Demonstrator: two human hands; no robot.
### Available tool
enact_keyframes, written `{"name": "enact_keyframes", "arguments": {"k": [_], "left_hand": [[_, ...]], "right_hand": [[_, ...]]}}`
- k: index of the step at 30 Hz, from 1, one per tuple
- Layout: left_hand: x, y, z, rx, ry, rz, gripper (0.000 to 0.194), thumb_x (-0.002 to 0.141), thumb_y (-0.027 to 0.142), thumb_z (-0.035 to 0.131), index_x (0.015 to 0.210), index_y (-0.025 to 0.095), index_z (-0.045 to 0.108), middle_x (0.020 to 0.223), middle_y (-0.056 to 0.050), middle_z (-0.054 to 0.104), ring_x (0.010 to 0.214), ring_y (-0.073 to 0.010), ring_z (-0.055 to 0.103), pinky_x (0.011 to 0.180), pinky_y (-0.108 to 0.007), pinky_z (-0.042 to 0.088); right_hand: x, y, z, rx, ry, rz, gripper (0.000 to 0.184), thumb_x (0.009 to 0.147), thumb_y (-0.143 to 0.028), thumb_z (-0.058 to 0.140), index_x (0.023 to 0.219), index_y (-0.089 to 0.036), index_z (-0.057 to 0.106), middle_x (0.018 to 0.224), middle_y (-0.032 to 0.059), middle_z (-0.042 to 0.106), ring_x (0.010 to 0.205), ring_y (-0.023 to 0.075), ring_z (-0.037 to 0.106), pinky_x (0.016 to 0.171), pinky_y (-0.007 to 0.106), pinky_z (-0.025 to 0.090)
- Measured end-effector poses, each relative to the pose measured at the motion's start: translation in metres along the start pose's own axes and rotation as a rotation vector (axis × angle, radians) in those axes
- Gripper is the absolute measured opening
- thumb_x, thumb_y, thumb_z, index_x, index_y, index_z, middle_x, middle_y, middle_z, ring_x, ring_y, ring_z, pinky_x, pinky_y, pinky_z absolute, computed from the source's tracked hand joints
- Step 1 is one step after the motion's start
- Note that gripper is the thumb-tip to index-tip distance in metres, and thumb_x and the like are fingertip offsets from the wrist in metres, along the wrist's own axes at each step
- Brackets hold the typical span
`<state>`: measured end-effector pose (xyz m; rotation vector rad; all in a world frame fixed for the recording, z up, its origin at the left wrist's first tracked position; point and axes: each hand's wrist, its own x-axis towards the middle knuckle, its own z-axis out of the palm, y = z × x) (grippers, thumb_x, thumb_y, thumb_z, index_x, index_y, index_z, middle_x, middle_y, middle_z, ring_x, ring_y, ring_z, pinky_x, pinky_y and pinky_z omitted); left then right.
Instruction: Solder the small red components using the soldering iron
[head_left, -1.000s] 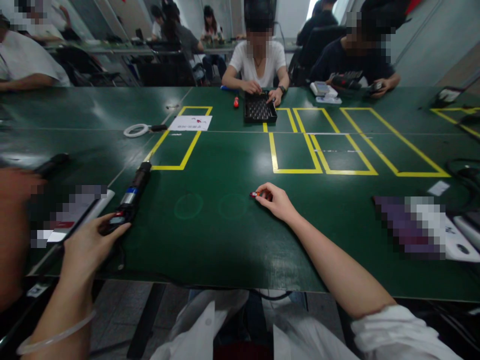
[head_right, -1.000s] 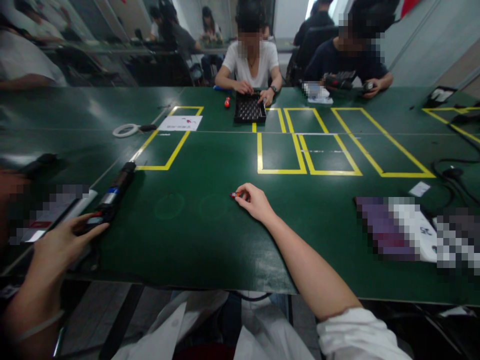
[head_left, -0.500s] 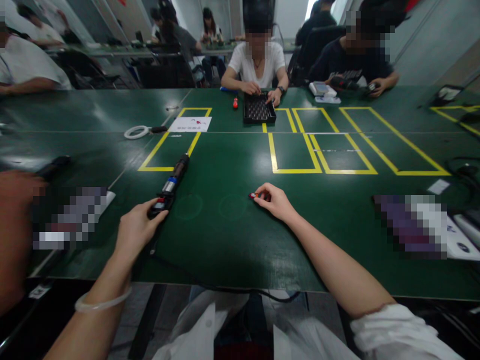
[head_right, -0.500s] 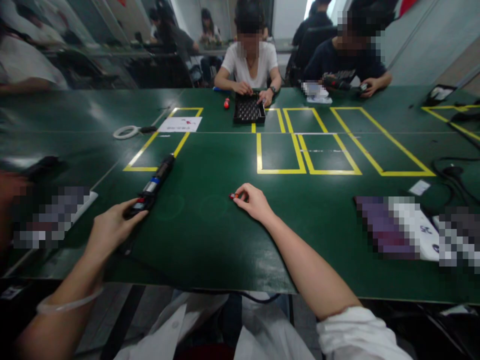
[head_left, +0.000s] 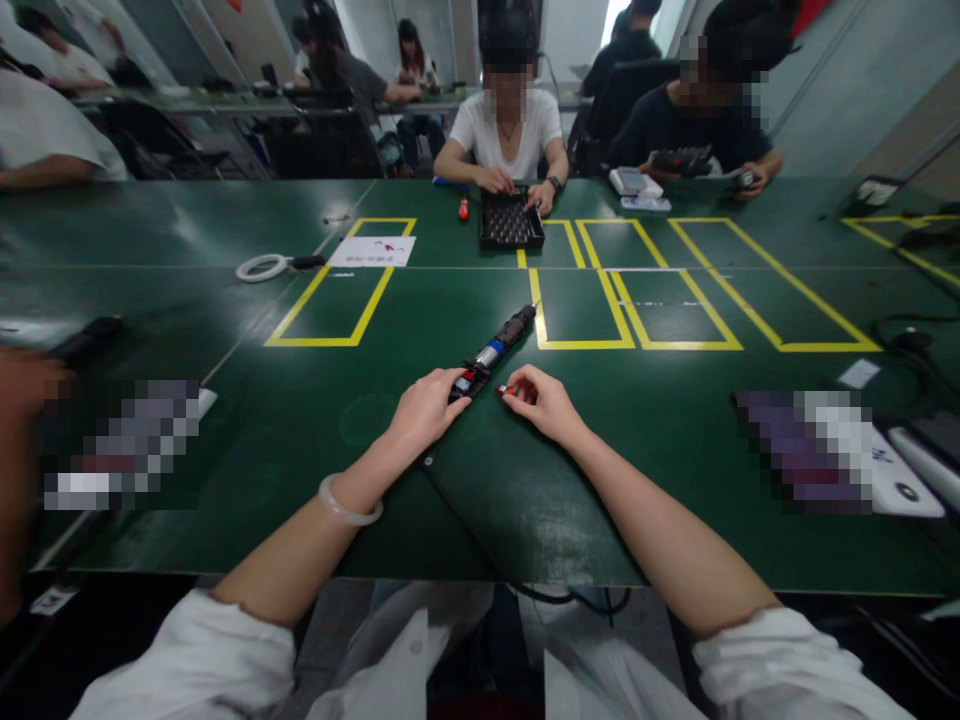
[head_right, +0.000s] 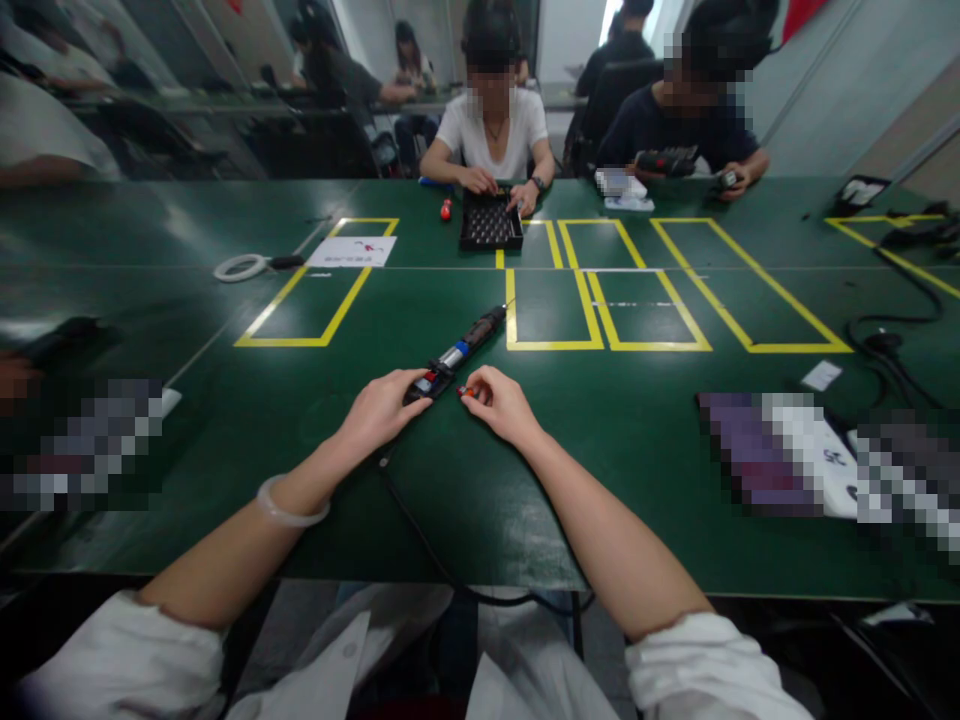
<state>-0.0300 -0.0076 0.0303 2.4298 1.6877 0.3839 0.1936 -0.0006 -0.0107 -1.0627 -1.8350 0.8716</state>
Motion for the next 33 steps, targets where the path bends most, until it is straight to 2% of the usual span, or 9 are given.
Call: {"name": "enact_keyframes", "arguments": {"k": [6, 19, 24, 29, 33], "left_hand": [[0.014, 0.026, 0.014, -0.037, 0.001, 0.085, 0.042, 0.088, 0.029, 0.056, 0.129, 0.019, 0.054, 0.121, -0.012, 0.063, 0.106, -0.0266, 0.061, 0.088, -0.037, 0.049], [0.011, 0.031, 0.016, -0.022, 0.012, 0.096, 0.042, 0.091, 0.027, 0.051, 0.131, 0.017, 0.051, 0.124, -0.014, 0.06, 0.11, -0.0273, 0.058, 0.091, -0.039, 0.046], [0.009, 0.032, 0.016, -0.005, 0.026, 0.087, 0.041, 0.091, 0.027, 0.051, 0.131, 0.017, 0.05, 0.124, -0.014, 0.059, 0.108, -0.0277, 0.058, 0.09, -0.039, 0.046], [0.01, 0.033, 0.019, -0.039, 0.077, 0.082, 0.036, 0.088, 0.036, 0.058, 0.12, 0.02, 0.053, 0.121, -0.011, 0.055, 0.102, -0.0251, 0.059, 0.084, -0.036, 0.048], [0.015, 0.035, 0.021, -0.032, 0.098, 0.026, 0.037, 0.085, 0.046, 0.061, 0.111, 0.02, 0.054, 0.113, -0.01, 0.053, 0.092, -0.0228, 0.06, 0.074, -0.033, 0.048]], "right_hand": [[0.0, 0.003, -0.003, -0.095, 0.044, -0.049, 0.008, 0.081, -0.022, 0.06, 0.086, -0.02, 0.054, 0.074, -0.0019, 0.052, 0.06, 0.0114, 0.048, 0.059, 0.024, 0.04], [0.002, 0.005, -0.001, -0.304, 0.002, -0.06, 0.003, 0.086, -0.022, 0.06, 0.09, -0.022, 0.06, 0.094, 0.0024, 0.058, 0.07, 0.0146, 0.054, 0.066, 0.026, 0.042], [0.0, 0.004, -0.003, -0.31, -0.002, -0.082, 0.008, 0.087, -0.02, 0.059, 0.093, -0.023, 0.063, 0.105, 0.0043, 0.059, 0.075, 0.0154, 0.056, 0.07, 0.027, 0.044], [0.003, 0.006, 0.0, -0.291, 0.004, -0.072, 0.009, 0.088, -0.018, 0.056, 0.092, -0.022, 0.063, 0.096, 0.0038, 0.06, 0.073, 0.0158, 0.055, 0.069, 0.027, 0.043], [0.005, 0.009, 0.001, -0.277, 0.012, -0.083, 0.011, 0.088, -0.018, 0.055, 0.093, -0.021, 0.064, 0.089, 0.0033, 0.06, 0.073, 0.0162, 0.055, 0.068, 0.027, 0.042]]}}
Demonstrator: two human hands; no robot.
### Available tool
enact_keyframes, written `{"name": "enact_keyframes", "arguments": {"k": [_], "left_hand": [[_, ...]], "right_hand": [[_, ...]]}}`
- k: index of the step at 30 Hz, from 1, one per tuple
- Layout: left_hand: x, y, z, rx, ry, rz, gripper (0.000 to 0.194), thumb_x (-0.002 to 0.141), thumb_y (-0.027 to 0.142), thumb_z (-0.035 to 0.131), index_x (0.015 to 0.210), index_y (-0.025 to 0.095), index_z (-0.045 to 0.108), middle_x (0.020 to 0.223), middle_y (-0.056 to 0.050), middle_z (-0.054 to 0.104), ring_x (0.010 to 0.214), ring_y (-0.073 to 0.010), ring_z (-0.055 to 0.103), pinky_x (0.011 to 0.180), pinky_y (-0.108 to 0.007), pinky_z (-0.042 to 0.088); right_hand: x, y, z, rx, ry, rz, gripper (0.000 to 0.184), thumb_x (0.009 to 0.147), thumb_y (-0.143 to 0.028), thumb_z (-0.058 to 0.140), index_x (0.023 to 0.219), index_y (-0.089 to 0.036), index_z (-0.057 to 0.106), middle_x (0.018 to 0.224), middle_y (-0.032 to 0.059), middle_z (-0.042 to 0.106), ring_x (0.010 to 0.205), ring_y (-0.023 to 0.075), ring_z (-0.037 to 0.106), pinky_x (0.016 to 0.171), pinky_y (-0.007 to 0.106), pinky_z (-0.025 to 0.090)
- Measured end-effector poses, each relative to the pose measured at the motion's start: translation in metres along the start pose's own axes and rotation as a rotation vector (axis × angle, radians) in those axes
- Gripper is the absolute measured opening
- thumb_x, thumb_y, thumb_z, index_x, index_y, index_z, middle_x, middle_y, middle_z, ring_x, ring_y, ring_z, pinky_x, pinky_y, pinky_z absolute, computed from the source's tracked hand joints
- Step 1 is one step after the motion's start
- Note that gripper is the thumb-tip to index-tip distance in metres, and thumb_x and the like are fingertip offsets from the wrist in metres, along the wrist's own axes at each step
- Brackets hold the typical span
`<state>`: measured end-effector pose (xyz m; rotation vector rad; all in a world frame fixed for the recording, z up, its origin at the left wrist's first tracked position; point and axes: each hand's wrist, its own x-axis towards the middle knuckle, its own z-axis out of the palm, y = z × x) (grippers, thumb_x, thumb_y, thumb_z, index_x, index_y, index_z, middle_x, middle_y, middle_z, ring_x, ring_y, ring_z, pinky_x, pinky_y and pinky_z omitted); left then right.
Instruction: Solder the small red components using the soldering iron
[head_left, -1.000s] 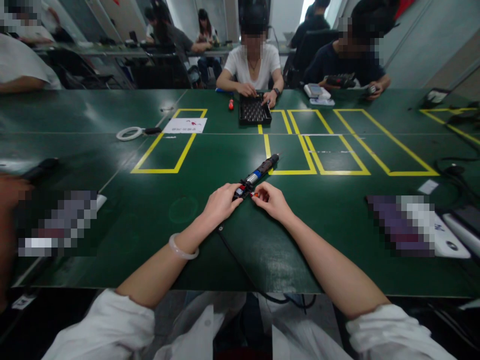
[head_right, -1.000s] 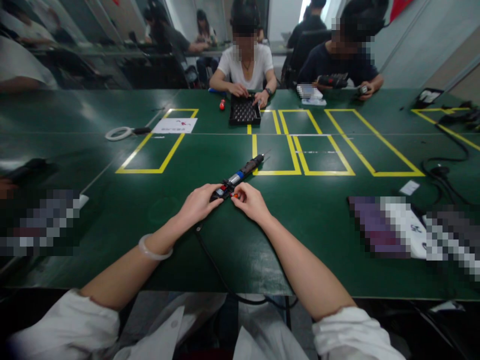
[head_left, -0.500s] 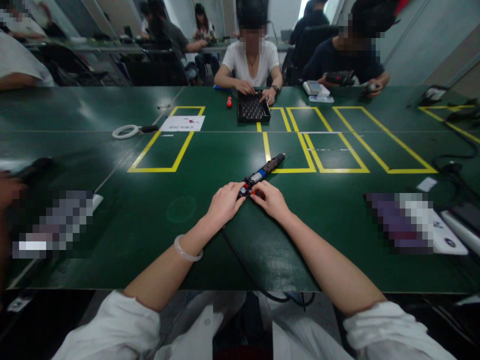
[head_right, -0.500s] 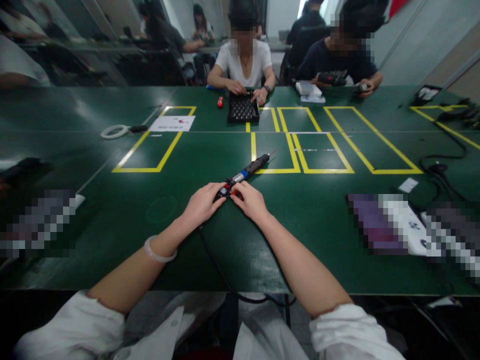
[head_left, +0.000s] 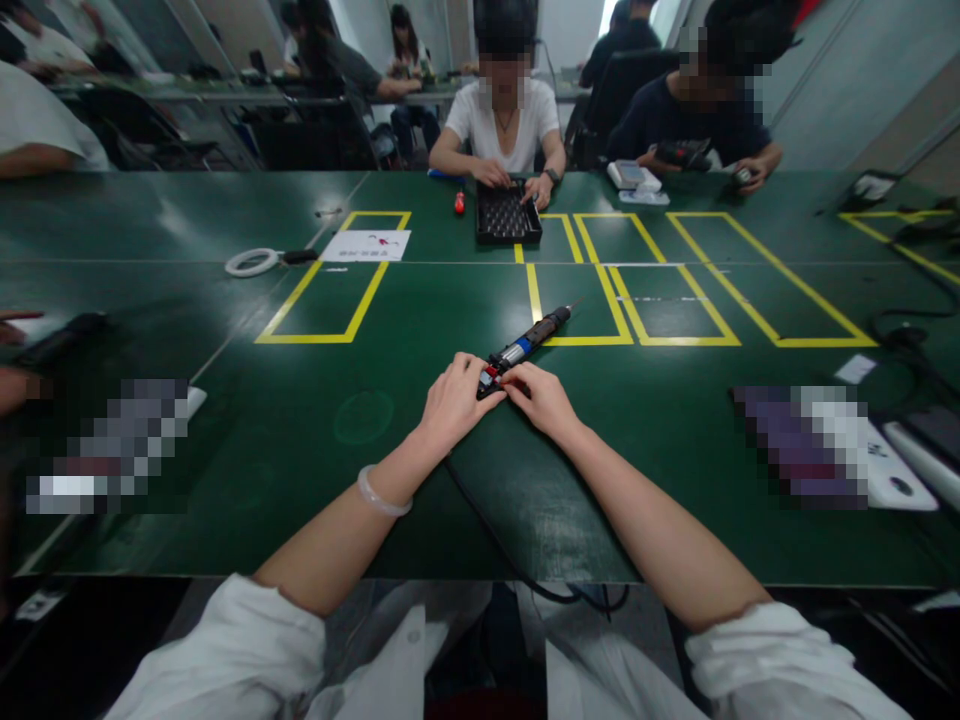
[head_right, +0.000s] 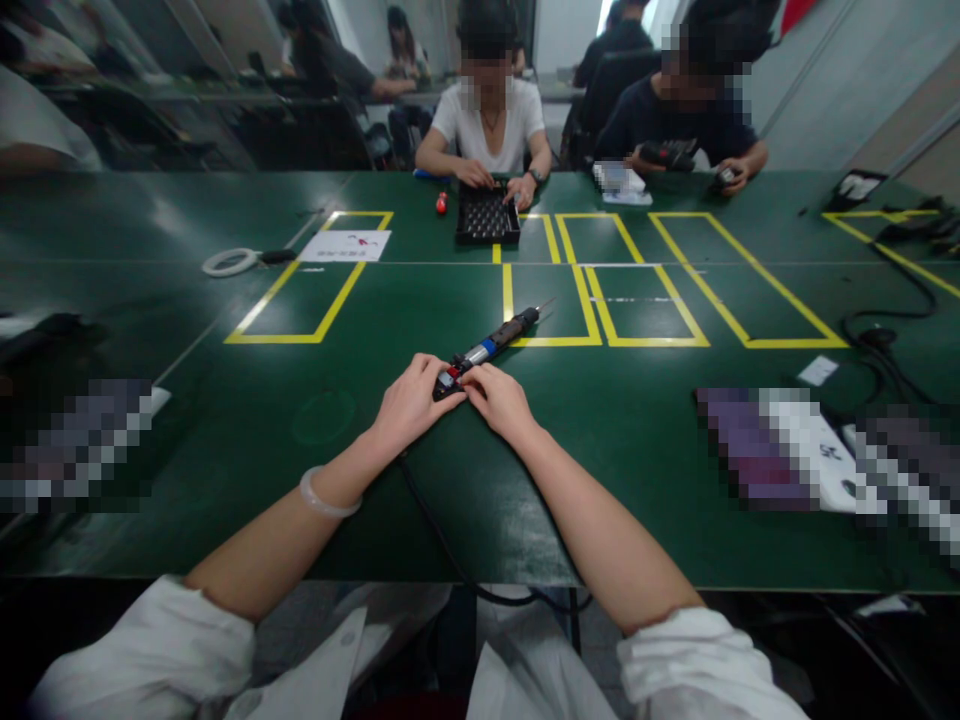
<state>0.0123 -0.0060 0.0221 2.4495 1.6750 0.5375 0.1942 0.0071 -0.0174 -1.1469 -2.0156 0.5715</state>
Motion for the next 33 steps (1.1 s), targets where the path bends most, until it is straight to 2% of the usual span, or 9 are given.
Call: {"name": "enact_keyframes", "arguments": {"k": [8, 16, 23, 33], "left_hand": [[0.005, 0.0, 0.002, 0.092, -0.028, -0.059, 0.038, 0.09, 0.054, 0.049, 0.107, 0.02, 0.053, 0.103, -0.009, 0.055, 0.09, -0.0235, 0.058, 0.071, -0.032, 0.044], [0.0, -0.013, -0.01, 0.138, -0.073, -0.08, 0.039, 0.09, 0.052, 0.051, 0.111, 0.019, 0.052, 0.104, -0.009, 0.058, 0.094, -0.0236, 0.058, 0.073, -0.031, 0.043], [-0.035, -0.06, -0.041, 0.172, -0.101, -0.209, 0.044, 0.088, 0.058, 0.047, 0.108, 0.02, 0.054, 0.104, -0.008, 0.059, 0.095, -0.0246, 0.058, 0.072, -0.032, 0.044], [-0.104, -0.142, -0.088, 0.268, -0.106, -0.625, 0.061, 0.084, 0.069, 0.039, 0.114, 0.018, 0.055, 0.107, -0.011, 0.062, 0.096, -0.0275, 0.06, 0.068, -0.03, 0.042]], "right_hand": [[-0.002, 0.0, 0.0, 0.056, 0.018, -0.031, 0.019, 0.09, -0.016, 0.05, 0.101, -0.021, 0.064, 0.096, 0.0044, 0.064, 0.076, 0.0157, 0.057, 0.072, 0.027, 0.044], [-0.005, 0.002, -0.006, 0.078, 0.052, -0.012, 0.018, 0.089, -0.017, 0.051, 0.104, -0.02, 0.062, 0.086, 0.0023, 0.062, 0.067, 0.0138, 0.054, 0.065, 0.026, 0.043], [-0.005, 0.0, -0.008, 0.084, 0.033, -0.016, 0.016, 0.09, -0.018, 0.051, 0.102, -0.019, 0.062, 0.085, 0.0024, 0.061, 0.069, 0.0138, 0.054, 0.067, 0.026, 0.043], [-0.006, -0.004, -0.007, 0.081, -0.009, -0.005, 0.015, 0.09, -0.019, 0.051, 0.099, -0.02, 0.063, 0.082, 0.0018, 0.062, 0.068, 0.014, 0.055, 0.066, 0.026, 0.042]]}}
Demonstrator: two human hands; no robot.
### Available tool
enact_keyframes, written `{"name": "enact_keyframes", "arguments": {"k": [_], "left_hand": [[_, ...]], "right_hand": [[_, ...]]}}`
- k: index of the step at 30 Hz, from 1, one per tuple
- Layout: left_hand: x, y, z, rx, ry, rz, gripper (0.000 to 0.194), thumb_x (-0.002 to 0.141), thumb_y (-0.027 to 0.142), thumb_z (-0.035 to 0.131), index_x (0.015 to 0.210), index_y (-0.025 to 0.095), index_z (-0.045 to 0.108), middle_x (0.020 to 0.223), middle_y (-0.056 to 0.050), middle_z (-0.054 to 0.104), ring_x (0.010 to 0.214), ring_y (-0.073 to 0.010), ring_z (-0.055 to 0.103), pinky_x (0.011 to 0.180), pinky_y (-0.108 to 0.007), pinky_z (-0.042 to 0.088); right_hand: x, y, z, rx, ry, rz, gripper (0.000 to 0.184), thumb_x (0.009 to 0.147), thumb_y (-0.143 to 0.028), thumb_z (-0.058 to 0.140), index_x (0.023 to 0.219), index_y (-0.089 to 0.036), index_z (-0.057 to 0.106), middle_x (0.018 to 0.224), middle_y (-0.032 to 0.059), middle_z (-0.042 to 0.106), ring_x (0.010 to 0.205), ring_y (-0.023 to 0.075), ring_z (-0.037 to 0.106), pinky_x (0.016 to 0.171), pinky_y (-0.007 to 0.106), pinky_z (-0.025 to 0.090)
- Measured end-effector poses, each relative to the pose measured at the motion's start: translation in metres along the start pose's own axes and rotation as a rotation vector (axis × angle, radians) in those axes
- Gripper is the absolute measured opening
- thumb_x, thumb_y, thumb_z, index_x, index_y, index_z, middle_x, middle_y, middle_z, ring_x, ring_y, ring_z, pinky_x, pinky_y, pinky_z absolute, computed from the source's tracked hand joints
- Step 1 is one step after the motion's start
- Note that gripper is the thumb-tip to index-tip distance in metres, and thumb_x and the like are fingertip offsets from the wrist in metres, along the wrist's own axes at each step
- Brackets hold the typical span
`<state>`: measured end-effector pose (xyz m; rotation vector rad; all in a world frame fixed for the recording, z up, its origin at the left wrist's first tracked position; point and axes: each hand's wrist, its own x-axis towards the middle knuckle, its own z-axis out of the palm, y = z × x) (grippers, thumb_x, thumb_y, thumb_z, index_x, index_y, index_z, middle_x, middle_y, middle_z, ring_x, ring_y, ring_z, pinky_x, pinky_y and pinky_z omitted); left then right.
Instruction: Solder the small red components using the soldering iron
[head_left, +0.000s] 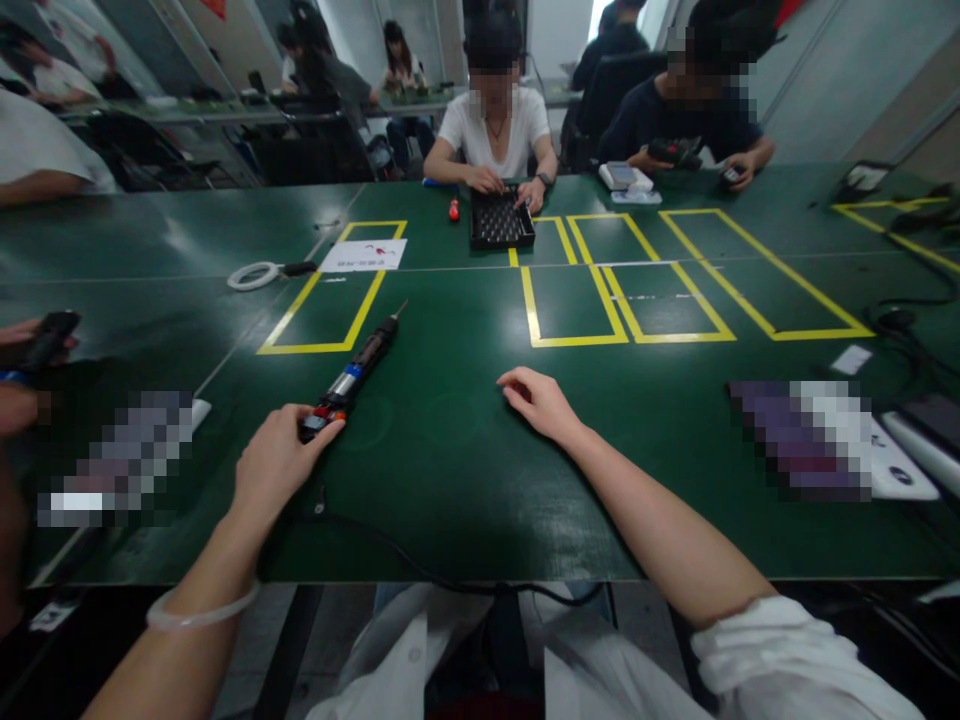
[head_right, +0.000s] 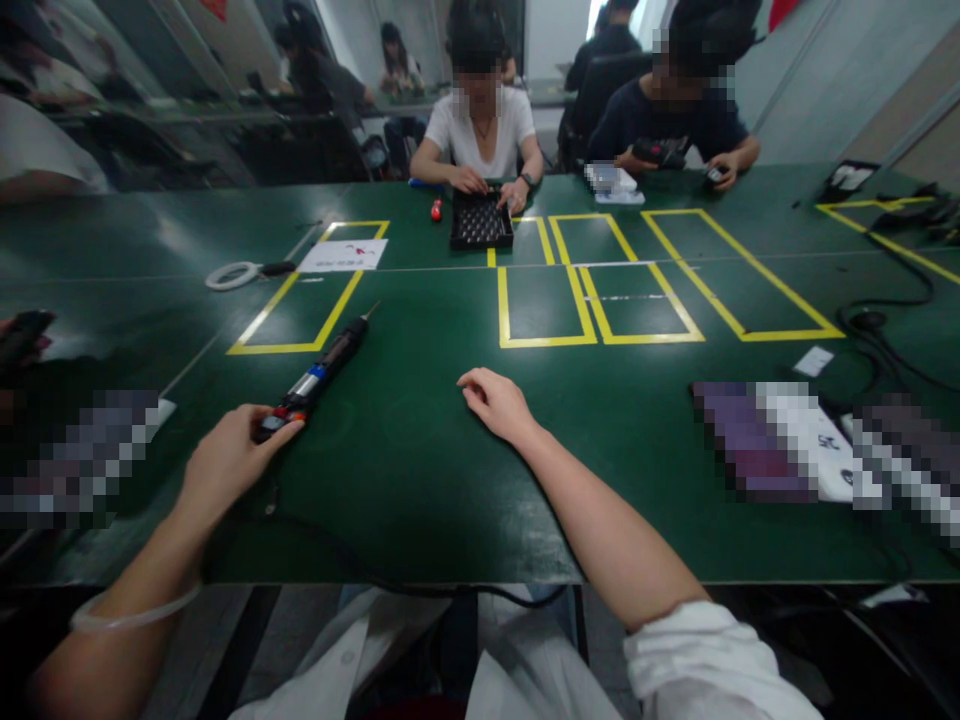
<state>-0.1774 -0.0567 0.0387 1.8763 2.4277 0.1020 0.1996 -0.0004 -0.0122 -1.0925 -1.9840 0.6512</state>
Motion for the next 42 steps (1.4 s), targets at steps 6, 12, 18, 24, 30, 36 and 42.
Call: {"name": "enact_keyframes", "arguments": {"k": [6, 12, 18, 24, 30, 36, 42], "left_hand": [[-0.002, -0.048, -0.003, 0.084, 0.01, -0.181, 0.074, 0.081, 0.078, 0.032, 0.118, 0.019, 0.054, 0.114, -0.013, 0.063, 0.099, -0.0309, 0.061, 0.061, -0.027, 0.037], [-0.006, -0.067, -0.004, 0.14, 0.031, -0.27, 0.079, 0.08, 0.08, 0.026, 0.122, 0.019, 0.053, 0.115, -0.014, 0.062, 0.098, -0.0328, 0.061, 0.058, -0.029, 0.037], [-0.017, -0.055, -0.002, 0.263, 0.314, -0.136, 0.065, 0.086, 0.068, 0.035, 0.124, 0.016, 0.051, 0.118, -0.017, 0.057, 0.108, -0.0312, 0.056, 0.07, -0.033, 0.042], [-0.019, -0.047, -0.005, 0.368, 0.312, 0.056, 0.044, 0.092, 0.053, 0.035, 0.111, 0.019, 0.055, 0.111, -0.011, 0.058, 0.101, -0.0265, 0.055, 0.075, -0.031, 0.041], [-0.015, -0.047, -0.01, 0.403, 0.285, 0.021, 0.045, 0.094, 0.05, 0.027, 0.105, 0.019, 0.058, 0.106, -0.01, 0.06, 0.094, -0.0266, 0.057, 0.068, -0.031, 0.04], [-0.007, -0.019, -0.03, 0.236, 0.275, 0.009, 0.048, 0.094, 0.05, 0.03, 0.109, 0.015, 0.059, 0.103, -0.012, 0.065, 0.093, -0.0286, 0.061, 0.069, -0.032, 0.041], [0.01, 0.07, -0.043, -0.307, 0.163, 0.352, 0.037, 0.09, 0.044, 0.046, 0.111, 0.017, 0.061, 0.105, -0.007, 0.069, 0.094, -0.0213, 0.064, 0.086, -0.031, 0.046]], "right_hand": [[0.0, 0.0, 0.0, -0.003, -0.007, -0.009, 0.013, 0.089, -0.018, 0.052, 0.095, -0.019, 0.064, 0.08, 0.0015, 0.061, 0.067, 0.0138, 0.054, 0.065, 0.026, 0.041], [0.0, 0.003, 0.002, -0.019, -0.017, -0.009, 0.013, 0.089, -0.019, 0.052, 0.095, -0.02, 0.065, 0.081, 0.0015, 0.062, 0.069, 0.0139, 0.055, 0.066, 0.025, 0.041], [0.0, 0.005, 0.002, -0.032, -0.031, 0.001, 0.013, 0.089, -0.02, 0.053, 0.095, -0.02, 0.065, 0.08, 0.0015, 0.062, 0.069, 0.014, 0.055, 0.065, 0.025, 0.041], [0.0, 0.003, 0.002, -0.027, -0.029, 0.008, 0.013, 0.089, -0.019, 0.053, 0.095, -0.02, 0.065, 0.081, 0.0016, 0.062, 0.069, 0.0144, 0.055, 0.065, 0.026, 0.042], [0.0, 0.001, 0.001, -0.024, -0.033, 0.007, 0.013, 0.089, -0.02, 0.053, 0.095, -0.02, 0.065, 0.081, 0.0017, 0.062, 0.069, 0.0145, 0.055, 0.066, 0.026, 0.042], [0.0, 0.002, 0.004, -0.034, -0.037, 0.01, 0.014, 0.089, -0.019, 0.053, 0.096, -0.02, 0.065, 0.081, 0.0013, 0.062, 0.07, 0.0143, 0.055, 0.066, 0.026, 0.041], [0.0, 0.001, 0.003, -0.022, -0.044, 0.015, 0.014, 0.089, -0.019, 0.053, 0.097, -0.02, 0.065, 0.082, 0.0013, 0.062, 0.07, 0.0141, 0.056, 0.066, 0.025, 0.041]]}}
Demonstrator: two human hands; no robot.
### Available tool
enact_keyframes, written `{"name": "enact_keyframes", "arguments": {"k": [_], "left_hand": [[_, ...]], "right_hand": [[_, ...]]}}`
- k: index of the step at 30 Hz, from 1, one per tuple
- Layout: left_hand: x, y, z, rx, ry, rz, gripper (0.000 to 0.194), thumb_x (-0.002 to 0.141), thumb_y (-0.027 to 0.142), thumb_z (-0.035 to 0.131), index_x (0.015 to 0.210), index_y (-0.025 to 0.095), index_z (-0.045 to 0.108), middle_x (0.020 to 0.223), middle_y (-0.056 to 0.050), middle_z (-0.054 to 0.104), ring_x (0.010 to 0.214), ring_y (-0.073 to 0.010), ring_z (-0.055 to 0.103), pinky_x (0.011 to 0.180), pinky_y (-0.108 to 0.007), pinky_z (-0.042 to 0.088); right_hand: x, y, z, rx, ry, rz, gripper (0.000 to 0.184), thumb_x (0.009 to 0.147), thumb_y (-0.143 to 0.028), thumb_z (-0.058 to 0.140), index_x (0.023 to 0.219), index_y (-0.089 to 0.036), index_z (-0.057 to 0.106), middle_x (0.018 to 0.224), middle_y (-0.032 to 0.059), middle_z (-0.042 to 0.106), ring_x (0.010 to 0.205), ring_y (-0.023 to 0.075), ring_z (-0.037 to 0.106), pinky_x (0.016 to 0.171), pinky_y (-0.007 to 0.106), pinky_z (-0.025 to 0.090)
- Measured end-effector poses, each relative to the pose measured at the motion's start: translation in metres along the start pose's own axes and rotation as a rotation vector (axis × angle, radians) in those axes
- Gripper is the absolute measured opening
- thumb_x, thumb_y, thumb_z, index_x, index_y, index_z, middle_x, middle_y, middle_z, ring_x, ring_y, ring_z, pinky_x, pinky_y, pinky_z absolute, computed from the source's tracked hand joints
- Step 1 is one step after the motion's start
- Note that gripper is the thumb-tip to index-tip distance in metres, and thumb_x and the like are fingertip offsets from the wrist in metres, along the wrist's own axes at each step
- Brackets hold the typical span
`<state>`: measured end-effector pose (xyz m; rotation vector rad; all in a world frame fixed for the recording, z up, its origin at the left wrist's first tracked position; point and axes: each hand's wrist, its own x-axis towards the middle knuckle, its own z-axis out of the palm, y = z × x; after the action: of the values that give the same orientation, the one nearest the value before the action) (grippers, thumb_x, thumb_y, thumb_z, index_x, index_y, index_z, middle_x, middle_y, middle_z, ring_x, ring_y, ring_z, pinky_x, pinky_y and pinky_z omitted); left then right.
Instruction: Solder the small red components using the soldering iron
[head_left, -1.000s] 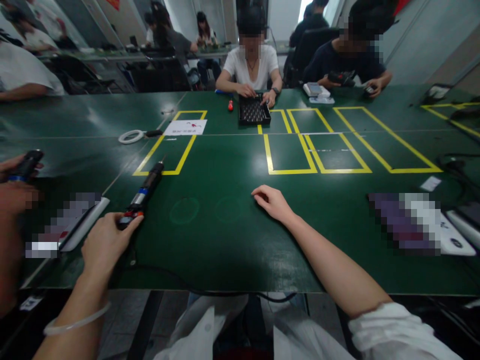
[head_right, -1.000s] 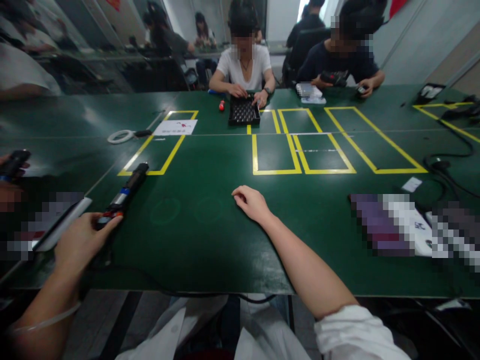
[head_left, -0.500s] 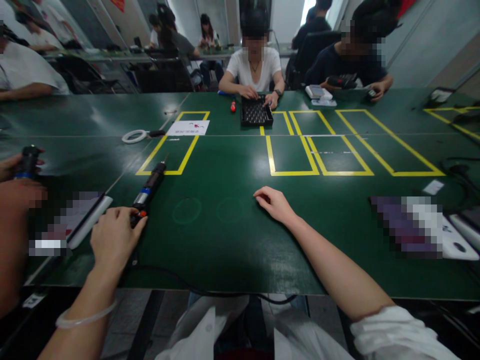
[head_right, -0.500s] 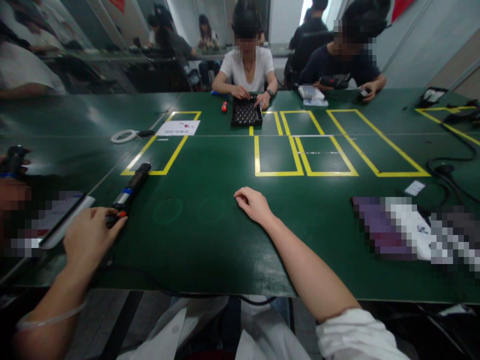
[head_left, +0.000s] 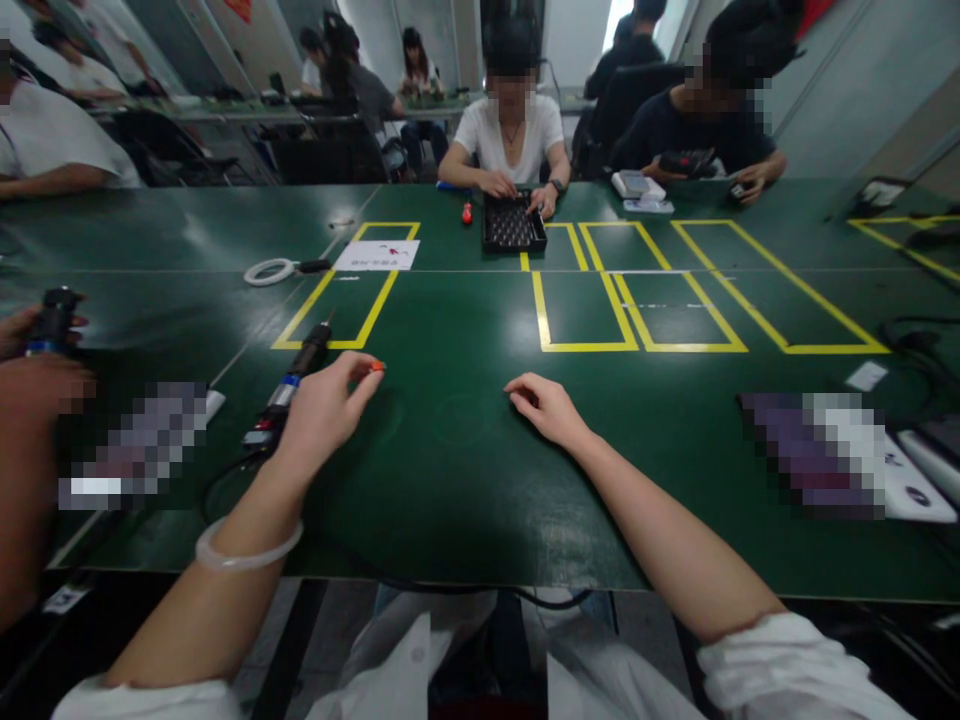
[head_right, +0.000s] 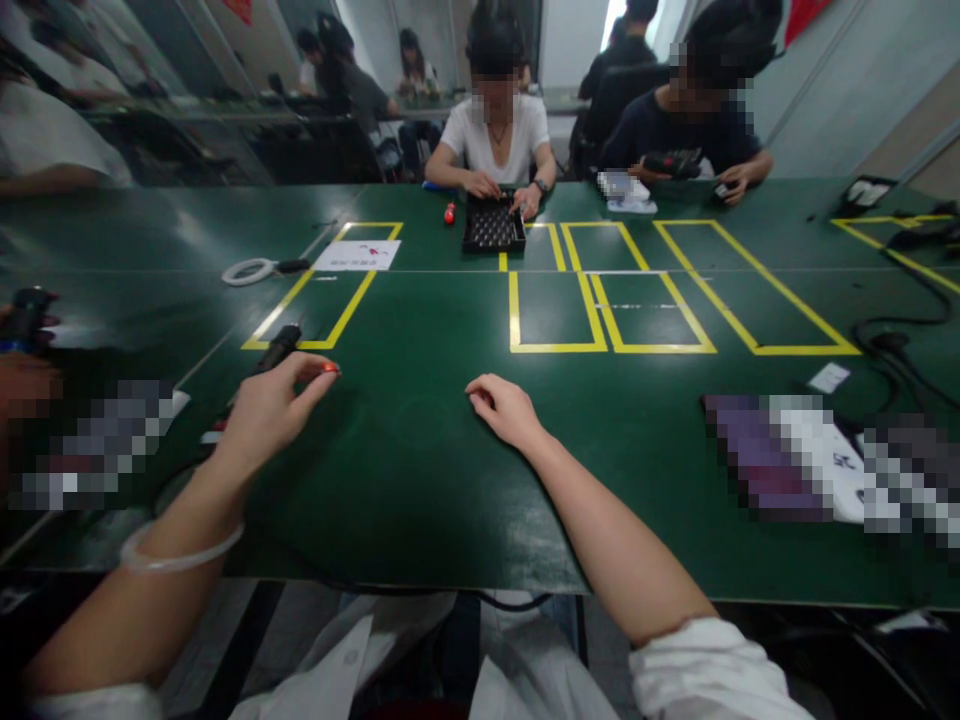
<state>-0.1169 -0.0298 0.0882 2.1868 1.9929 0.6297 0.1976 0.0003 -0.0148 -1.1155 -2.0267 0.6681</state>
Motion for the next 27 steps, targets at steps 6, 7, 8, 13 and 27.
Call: {"name": "enact_keyframes", "arguments": {"k": [6, 7, 8, 13, 27], "left_hand": [[0.05, 0.063, 0.06, -0.563, -0.33, 0.202, 0.044, 0.091, 0.047, 0.045, 0.116, 0.015, 0.064, 0.1, -0.008, 0.069, 0.088, -0.0188, 0.063, 0.082, -0.032, 0.048], [0.053, 0.069, 0.072, -0.625, -0.386, 0.21, 0.045, 0.09, 0.046, 0.046, 0.117, 0.014, 0.064, 0.1, -0.009, 0.068, 0.086, -0.0183, 0.063, 0.082, -0.032, 0.048], [0.055, 0.073, 0.083, -0.675, -0.437, 0.208, 0.045, 0.09, 0.045, 0.047, 0.118, 0.014, 0.064, 0.1, -0.009, 0.068, 0.085, -0.0177, 0.062, 0.081, -0.032, 0.048], [0.043, 0.082, 0.116, -0.88, -0.554, 0.156, 0.054, 0.088, 0.041, 0.053, 0.135, 0.014, 0.051, 0.087, -0.004, 0.063, 0.078, -0.0143, 0.058, 0.079, -0.031, 0.047], [0.037, 0.071, 0.127, -1.045, -0.538, 0.088, 0.03, 0.083, 0.035, 0.061, 0.105, 0.015, 0.055, 0.092, -0.004, 0.062, 0.083, -0.0134, 0.059, 0.084, -0.031, 0.046]], "right_hand": [[0.0, 0.001, 0.0, 0.047, 0.018, 0.007, 0.015, 0.089, -0.021, 0.052, 0.1, -0.02, 0.063, 0.08, 0.0007, 0.062, 0.068, 0.0133, 0.055, 0.066, 0.025, 0.042], [0.0, 0.001, 0.0, 0.064, 0.016, 0.016, 0.017, 0.089, -0.021, 0.052, 0.102, -0.02, 0.062, 0.08, 0.0003, 0.062, 0.067, 0.0129, 0.055, 0.066, 0.025, 0.042], [0.0, 0.001, 0.0, 0.089, 0.016, 0.029, 0.019, 0.09, -0.022, 0.051, 0.107, -0.02, 0.06, 0.081, 0.0002, 0.063, 0.067, 0.0126, 0.055, 0.066, 0.024, 0.042], [0.001, -0.003, -0.003, 0.203, -0.026, 0.075, 0.036, 0.086, -0.027, 0.059, 0.121, -0.021, 0.05, 0.082, -0.0019, 0.062, 0.064, 0.0112, 0.055, 0.063, 0.023, 0.043], [0.002, -0.004, -0.001, 0.178, 0.029, 0.064, 0.012, 0.085, -0.025, 0.06, 0.095, -0.019, 0.059, 0.075, -0.0019, 0.06, 0.057, 0.01, 0.049, 0.057, 0.022, 0.039]]}}
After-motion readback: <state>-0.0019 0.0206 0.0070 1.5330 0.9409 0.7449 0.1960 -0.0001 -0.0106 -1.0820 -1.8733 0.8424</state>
